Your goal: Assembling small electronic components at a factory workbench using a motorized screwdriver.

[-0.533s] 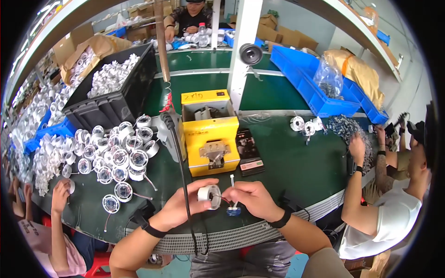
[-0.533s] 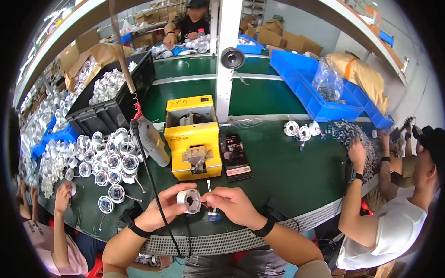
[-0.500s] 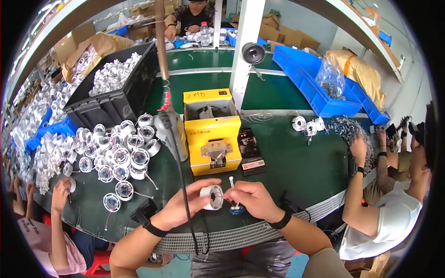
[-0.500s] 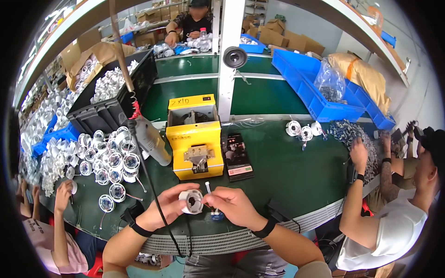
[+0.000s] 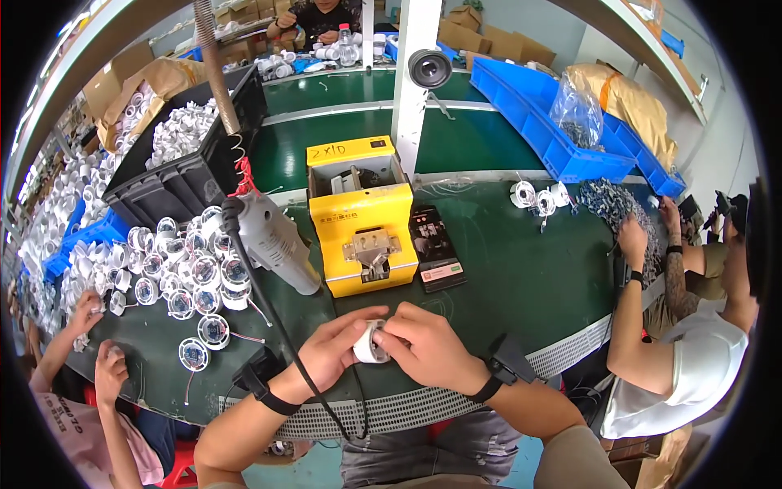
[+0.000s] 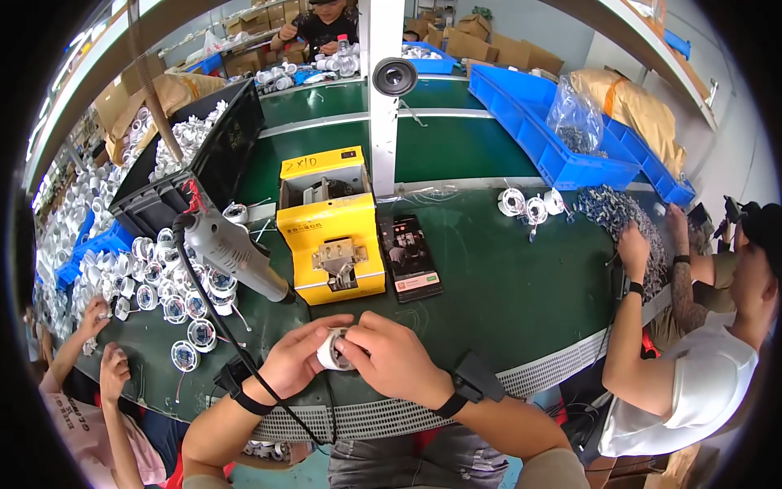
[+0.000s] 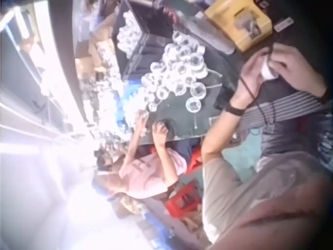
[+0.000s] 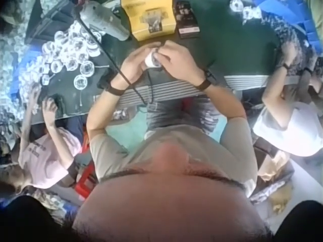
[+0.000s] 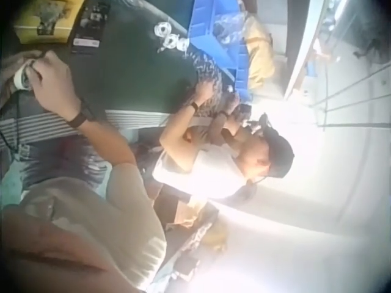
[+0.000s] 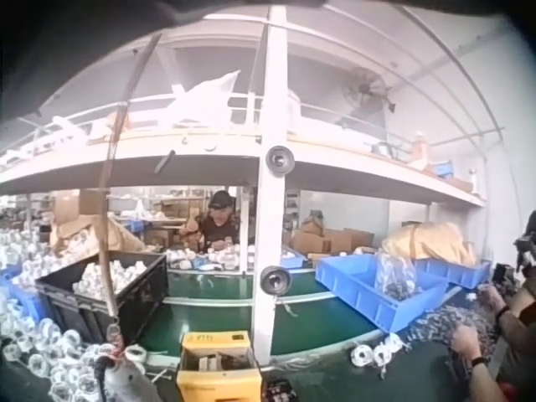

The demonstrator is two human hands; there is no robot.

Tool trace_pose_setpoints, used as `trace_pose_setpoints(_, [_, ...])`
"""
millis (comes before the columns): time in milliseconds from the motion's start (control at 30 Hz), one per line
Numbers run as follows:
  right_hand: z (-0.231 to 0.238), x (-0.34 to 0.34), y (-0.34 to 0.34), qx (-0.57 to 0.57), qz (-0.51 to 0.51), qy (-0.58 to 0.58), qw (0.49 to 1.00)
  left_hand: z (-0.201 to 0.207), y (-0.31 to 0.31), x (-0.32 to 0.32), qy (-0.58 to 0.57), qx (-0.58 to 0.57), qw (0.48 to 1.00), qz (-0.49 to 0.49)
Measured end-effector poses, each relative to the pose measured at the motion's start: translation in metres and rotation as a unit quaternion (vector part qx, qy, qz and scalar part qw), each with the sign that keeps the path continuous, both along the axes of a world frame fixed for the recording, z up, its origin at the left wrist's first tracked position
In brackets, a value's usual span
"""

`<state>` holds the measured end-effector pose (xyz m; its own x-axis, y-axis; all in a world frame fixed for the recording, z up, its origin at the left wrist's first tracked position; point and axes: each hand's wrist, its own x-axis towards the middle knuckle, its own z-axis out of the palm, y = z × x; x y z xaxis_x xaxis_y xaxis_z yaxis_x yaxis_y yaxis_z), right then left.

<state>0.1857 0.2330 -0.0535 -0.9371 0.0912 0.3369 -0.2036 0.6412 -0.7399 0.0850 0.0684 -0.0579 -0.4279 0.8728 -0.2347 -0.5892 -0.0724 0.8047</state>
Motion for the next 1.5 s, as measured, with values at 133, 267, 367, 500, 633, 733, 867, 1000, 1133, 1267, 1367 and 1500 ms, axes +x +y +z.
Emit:
trace_pose_setpoints(133, [0.02, 0.003, 0.002, -0.032, -0.038, 0.027, 0.998, -0.001, -0.002, -0.005, 0.002, 0.027, 0.999, 0.032])
trace_pose_setpoints(267, [0.002, 0.007, 0.021, 0.07, -0.046, 0.135, 0.987, -0.003, -0.002, -0.004, -0.044, 0.066, 0.993, 0.09])
trace_pose_setpoints(367, [0.007, 0.004, 0.019, 0.148, -0.013, 0.212, 0.966, -0.004, -0.002, -0.003, -0.049, 0.072, 0.988, 0.129])
trace_pose_setpoints(500, [0.007, 0.004, 0.006, -0.289, 0.003, -0.086, 0.953, -0.003, 0.0, 0.002, -0.012, 0.134, 0.978, 0.161])
trace_pose_setpoints(633, [-0.006, -0.007, -0.001, -0.388, 0.028, 0.041, 0.92, -0.004, 0.001, 0.006, -0.009, 0.173, 0.982, 0.077])
trace_pose_setpoints(733, [-0.002, -0.001, -0.004, -0.389, 0.003, -0.038, 0.921, -0.005, 0.001, 0.009, -0.003, 0.192, 0.98, 0.049])
trace_pose_setpoints(867, [-0.005, 0.001, -0.007, -0.319, -0.036, -0.002, 0.947, -0.007, 0.004, 0.012, 0.004, 0.192, 0.981, 0.035])
trace_pose_setpoints(1000, [-0.003, -0.002, -0.007, -0.078, -0.058, 0.164, 0.982, -0.005, 0.006, 0.018, 0.011, 0.193, 0.981, 0.03])
trace_pose_setpoints(1133, [-0.009, -0.008, -0.011, -0.382, -0.011, -0.003, 0.924, -0.006, 0.008, 0.022, 0.009, 0.239, 0.969, 0.059])
trace_pose_setpoints(1267, [-0.002, -0.015, 0.0, -0.253, -0.021, -0.008, 0.967, 0.001, 0.004, 0.012, 0.172, -0.022, 0.985, 0.003])
trace_pose_setpoints(1367, [0.013, -0.031, 0.006, 0.047, -0.028, 0.196, 0.979, 0.005, -0.001, 0.003, 0.134, -0.027, 0.991, 0.008])
trace_pose_setpoints(1500, [0.04, -0.084, -0.049, -0.039, -0.057, 0.203, 0.977, -0.013, -0.008, -0.002, 0.065, 0.012, 0.997, 0.044])
